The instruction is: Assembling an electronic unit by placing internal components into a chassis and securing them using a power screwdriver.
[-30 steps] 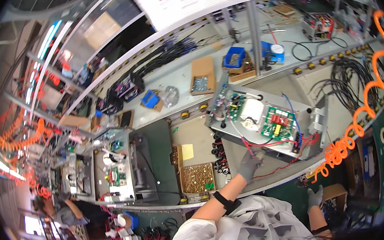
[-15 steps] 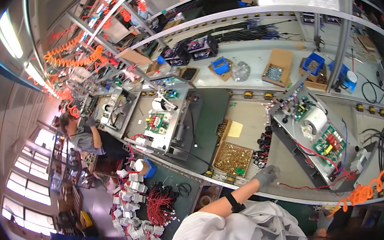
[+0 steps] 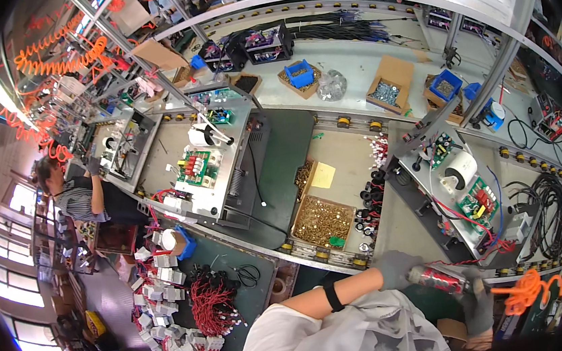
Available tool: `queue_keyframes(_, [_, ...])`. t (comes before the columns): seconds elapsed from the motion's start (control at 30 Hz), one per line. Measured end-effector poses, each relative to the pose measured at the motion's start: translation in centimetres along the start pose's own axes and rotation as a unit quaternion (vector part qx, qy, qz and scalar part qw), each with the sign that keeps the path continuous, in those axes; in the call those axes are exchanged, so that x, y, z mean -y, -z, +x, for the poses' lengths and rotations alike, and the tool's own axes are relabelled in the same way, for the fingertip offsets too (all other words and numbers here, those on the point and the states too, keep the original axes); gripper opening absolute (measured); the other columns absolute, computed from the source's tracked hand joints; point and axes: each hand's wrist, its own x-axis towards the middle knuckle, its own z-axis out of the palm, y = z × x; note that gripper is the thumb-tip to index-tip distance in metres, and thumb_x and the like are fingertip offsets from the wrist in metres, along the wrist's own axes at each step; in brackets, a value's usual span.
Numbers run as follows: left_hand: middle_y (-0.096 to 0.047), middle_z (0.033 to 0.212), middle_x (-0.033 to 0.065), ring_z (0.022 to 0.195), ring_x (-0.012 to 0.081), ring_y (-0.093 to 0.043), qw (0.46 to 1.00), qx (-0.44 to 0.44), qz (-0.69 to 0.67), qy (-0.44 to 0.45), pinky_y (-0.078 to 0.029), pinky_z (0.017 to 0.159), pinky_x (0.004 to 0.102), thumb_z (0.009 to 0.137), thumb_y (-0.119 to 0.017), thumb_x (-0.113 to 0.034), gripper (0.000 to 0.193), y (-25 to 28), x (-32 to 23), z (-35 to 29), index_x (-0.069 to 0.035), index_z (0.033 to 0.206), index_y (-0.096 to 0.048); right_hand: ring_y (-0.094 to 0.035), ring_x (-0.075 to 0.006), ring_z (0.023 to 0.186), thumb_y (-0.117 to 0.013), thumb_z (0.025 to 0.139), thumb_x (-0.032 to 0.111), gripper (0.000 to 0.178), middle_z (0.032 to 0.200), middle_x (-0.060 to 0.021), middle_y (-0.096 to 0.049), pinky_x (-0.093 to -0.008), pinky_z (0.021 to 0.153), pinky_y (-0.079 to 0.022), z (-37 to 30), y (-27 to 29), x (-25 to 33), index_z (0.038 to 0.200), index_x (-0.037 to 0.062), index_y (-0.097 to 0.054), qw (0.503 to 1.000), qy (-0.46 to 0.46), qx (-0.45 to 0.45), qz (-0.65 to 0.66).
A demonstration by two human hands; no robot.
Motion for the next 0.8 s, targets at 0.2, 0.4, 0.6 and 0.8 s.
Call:
queue_keyframes(0.2, [-0.064, 0.082, 0.0100, 0.071, 0.0294, -0.063, 0.998, -0.015, 0.066, 0.019, -0.050, 0.063, 0.0422, 0.074, -0.058, -0.020, 0.042, 2.0, 3.1, -4.4, -0.023, 0.115, -0.056, -0.057, -0.0225, 0.088, -0.068, 0.074, 0.031, 0.043, 0.095, -0.0123, -0.059, -0.0363, 0.077, -0.047, -1.0, -5.2, 1.8, 0.104, 0.0020, -0.058, 0.820, 0.141, 0.129, -0.539])
queue_keyframes(0.4, [-0.064, 0.090, 0.0091, 0.084, 0.0280, -0.062, 0.972, -0.083, 0.130, -0.176, -0.048, 0.075, 0.0441, 0.074, -0.059, -0.016, 0.024, 1.7, 5.8, -4.2, -0.015, 0.097, -0.062, -0.050, -0.0347, 0.101, -0.075, 0.060, 0.033, 0.067, 0.111, -0.0191, -0.054, -0.0433, 0.089, -0.040, 5.3, -7.3, -4.7, 0.115, 0.0036, -0.052, 0.702, -0.063, 0.416, -0.575])
queue_keyframes(0.6, [-0.060, 0.098, 0.0130, 0.098, 0.0298, -0.056, 0.965, -0.231, -0.105, -0.064, -0.045, 0.086, 0.0392, 0.070, -0.058, -0.002, 0.039, 6.7, 17.6, -1.1, -0.010, 0.109, -0.057, -0.060, -0.0350, 0.080, -0.075, 0.060, 0.028, 0.051, 0.086, -0.0208, -0.061, -0.0396, 0.074, -0.047, 6.3, -6.0, -11.2, 0.100, 0.0025, -0.058, 0.783, -0.033, 0.255, -0.566])
queue_keyframes(0.8, [-0.056, 0.110, 0.0172, 0.100, 0.0306, -0.059, 0.899, -0.223, 0.090, 0.366, -0.052, 0.078, 0.0397, 0.085, -0.047, -0.006, 0.024, 9.2, 36.3, 2.9, -0.004, 0.108, -0.053, -0.060, -0.0322, 0.072, -0.074, 0.058, 0.023, 0.041, 0.076, -0.0174, -0.062, -0.0381, 0.069, -0.047, 4.4, -6.6, -10.5, 0.090, 0.0004, -0.060, 0.845, -0.085, 0.167, -0.501])
